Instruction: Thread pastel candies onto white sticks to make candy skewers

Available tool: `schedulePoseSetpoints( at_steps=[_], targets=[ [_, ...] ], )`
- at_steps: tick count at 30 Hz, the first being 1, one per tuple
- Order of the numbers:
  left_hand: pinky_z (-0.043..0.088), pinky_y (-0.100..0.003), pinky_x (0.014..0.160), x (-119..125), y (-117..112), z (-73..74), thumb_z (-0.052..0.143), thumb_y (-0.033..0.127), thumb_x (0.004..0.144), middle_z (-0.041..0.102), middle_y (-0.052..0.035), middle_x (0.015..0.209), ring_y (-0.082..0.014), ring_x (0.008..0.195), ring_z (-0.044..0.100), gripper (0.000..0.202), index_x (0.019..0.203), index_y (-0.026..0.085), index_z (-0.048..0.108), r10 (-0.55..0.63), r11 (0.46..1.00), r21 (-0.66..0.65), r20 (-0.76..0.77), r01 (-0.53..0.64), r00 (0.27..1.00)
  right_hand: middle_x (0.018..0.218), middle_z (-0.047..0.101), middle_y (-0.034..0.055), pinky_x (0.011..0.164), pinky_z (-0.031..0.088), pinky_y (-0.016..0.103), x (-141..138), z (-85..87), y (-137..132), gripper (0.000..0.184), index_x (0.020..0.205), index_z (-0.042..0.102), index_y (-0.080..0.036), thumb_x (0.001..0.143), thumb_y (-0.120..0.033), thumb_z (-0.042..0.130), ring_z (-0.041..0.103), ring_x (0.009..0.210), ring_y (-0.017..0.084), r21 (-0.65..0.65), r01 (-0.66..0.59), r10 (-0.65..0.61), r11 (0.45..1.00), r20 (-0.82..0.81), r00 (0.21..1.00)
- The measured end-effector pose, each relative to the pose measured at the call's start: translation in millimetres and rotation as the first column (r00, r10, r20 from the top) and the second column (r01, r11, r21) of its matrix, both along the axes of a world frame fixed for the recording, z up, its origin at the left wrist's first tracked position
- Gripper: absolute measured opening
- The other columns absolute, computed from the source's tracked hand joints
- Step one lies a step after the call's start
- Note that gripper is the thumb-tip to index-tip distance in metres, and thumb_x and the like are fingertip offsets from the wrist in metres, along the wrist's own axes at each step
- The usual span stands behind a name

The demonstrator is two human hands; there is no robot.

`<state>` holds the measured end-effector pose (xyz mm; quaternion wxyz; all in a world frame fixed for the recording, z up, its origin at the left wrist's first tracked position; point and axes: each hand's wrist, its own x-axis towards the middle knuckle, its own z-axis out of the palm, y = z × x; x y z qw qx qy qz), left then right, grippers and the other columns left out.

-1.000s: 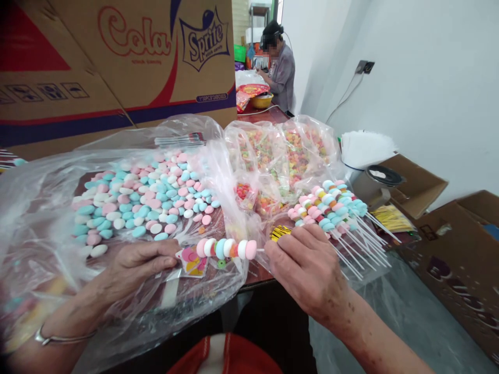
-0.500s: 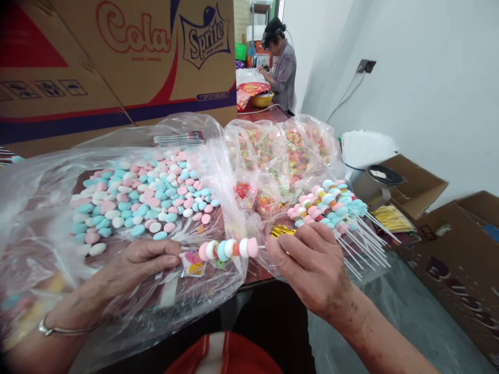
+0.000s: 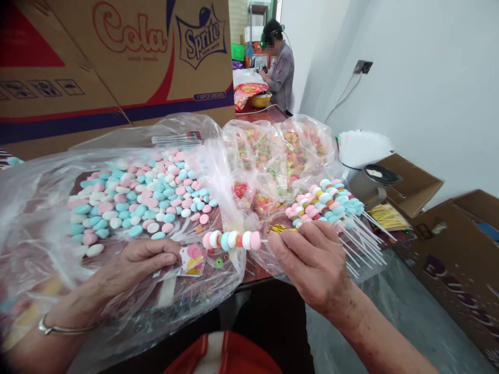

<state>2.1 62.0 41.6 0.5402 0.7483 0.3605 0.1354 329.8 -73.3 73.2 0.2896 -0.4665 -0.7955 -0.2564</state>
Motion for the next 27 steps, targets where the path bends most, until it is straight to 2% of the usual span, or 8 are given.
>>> schedulePoseSetpoints(
  at_steps=[5, 11, 18, 23, 27],
  targets=[
    [0.035, -0.021, 0.057, 1, 2, -0.2, 0.060, 0.036, 0.086, 0.055, 0.0021, 0.067, -0.0110, 0.062, 0.045, 0.024, 0.076, 0.016, 0.068, 0.014, 1.000, 0.022, -0.032, -0.013, 0.999, 0.079, 0.070, 0.0069, 0.064, 0.032, 0.038, -3, -0.6, -1, 0.017, 0.105, 0.064, -0.011, 0.089, -0.010, 0.059, 0.048, 0.068, 0.018, -0.030, -0.015, 0.015, 0.999, 0.006, 1.000],
    [0.035, -0.020, 0.055, 2, 5, -1.7, 0.060, 0.039, 0.086, 0.054, 0.0021, 0.067, -0.0108, 0.062, 0.045, 0.026, 0.076, 0.016, 0.067, 0.004, 1.000, 0.017, -0.057, -0.003, 0.998, 0.084, 0.071, 0.0093, 0.066, 0.034, 0.038, -3, 0.7, -3, 0.017, 0.106, 0.063, -0.009, 0.089, -0.009, 0.058, 0.050, 0.071, 0.019, -0.026, -0.085, 0.085, 0.996, 0.008, 0.996],
    [0.036, -0.019, 0.055, 5, 4, 0.4, 0.059, 0.039, 0.085, 0.054, 0.0022, 0.064, -0.0107, 0.060, 0.045, 0.027, 0.074, 0.015, 0.067, -0.041, 0.998, 0.042, -0.086, 0.045, 0.995, 0.082, 0.070, 0.0082, 0.068, 0.036, 0.038, -2, 0.5, -3, 0.017, 0.104, 0.064, -0.010, 0.088, -0.008, 0.059, 0.049, 0.071, 0.018, -0.087, -0.105, 0.106, 0.991, 0.012, 0.994],
    [0.038, -0.019, 0.057, 6, 3, -0.4, 0.056, 0.038, 0.088, 0.057, 0.0018, 0.066, -0.0111, 0.062, 0.049, 0.028, 0.077, 0.016, 0.068, -0.106, 0.988, 0.105, -0.094, 0.116, 0.990, 0.073, 0.067, 0.0041, 0.066, 0.032, 0.037, -9, 2.2, 2, 0.009, 0.094, 0.066, -0.014, 0.088, -0.011, 0.060, 0.046, 0.066, 0.017, -0.160, -0.072, 0.076, 0.984, 0.019, 0.997],
    [0.039, -0.018, 0.057, 8, 3, -2.2, 0.055, 0.038, 0.090, 0.060, 0.0021, 0.068, -0.0109, 0.062, 0.051, 0.028, 0.078, 0.017, 0.068, -0.140, 0.971, 0.179, -0.129, 0.162, 0.982, 0.067, 0.063, 0.0029, 0.067, 0.033, 0.035, -16, 2.8, 9, 0.010, 0.084, 0.066, -0.014, 0.086, -0.009, 0.058, 0.047, 0.067, 0.016, -0.189, -0.103, 0.091, 0.977, -0.069, 0.993]
  ],
)
